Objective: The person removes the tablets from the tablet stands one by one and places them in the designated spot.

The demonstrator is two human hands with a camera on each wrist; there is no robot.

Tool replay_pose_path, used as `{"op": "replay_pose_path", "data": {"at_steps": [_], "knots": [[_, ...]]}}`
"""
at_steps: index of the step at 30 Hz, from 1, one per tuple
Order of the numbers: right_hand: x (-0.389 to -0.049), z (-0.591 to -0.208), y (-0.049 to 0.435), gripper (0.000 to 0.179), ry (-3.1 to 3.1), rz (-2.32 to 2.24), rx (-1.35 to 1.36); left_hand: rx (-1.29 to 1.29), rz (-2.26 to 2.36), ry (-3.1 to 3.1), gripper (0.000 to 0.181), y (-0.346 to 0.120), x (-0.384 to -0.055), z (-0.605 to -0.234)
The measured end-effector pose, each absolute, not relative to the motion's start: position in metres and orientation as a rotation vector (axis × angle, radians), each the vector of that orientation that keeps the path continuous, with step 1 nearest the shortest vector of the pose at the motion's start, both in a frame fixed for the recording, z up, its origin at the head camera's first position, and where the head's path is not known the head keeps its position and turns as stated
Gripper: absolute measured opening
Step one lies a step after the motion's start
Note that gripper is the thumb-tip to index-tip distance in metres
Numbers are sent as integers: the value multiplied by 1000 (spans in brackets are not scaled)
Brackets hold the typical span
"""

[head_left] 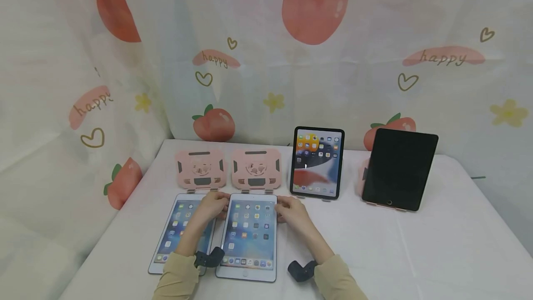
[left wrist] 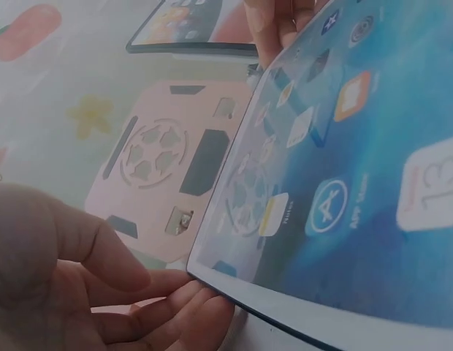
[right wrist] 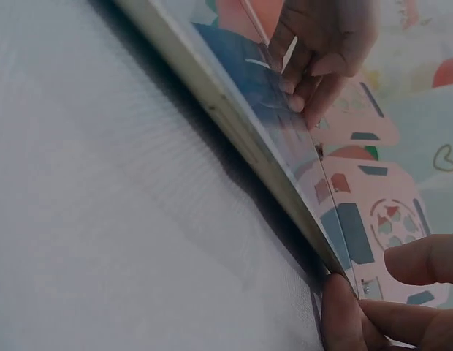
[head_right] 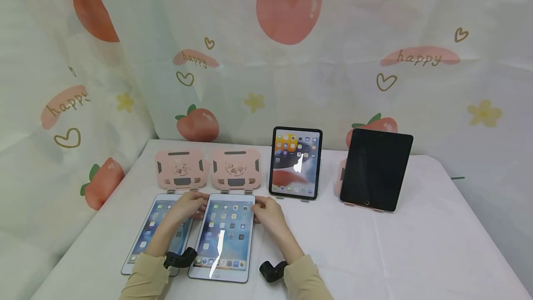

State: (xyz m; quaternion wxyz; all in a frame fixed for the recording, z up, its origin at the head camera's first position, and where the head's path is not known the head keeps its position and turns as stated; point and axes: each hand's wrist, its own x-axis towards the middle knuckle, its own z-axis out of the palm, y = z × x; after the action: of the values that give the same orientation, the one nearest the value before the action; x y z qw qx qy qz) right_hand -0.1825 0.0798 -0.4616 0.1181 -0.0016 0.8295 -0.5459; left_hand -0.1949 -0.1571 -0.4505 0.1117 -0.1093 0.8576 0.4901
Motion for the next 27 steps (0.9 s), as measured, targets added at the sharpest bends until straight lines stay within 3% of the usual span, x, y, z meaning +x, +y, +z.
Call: {"op": "replay_pose_path", "data": {"at_steps": [27], "knots": [[-188, -459, 97, 40, 2311, -1668, -92, -236, 1554, 2410, 35, -160, -195, -451]]}}
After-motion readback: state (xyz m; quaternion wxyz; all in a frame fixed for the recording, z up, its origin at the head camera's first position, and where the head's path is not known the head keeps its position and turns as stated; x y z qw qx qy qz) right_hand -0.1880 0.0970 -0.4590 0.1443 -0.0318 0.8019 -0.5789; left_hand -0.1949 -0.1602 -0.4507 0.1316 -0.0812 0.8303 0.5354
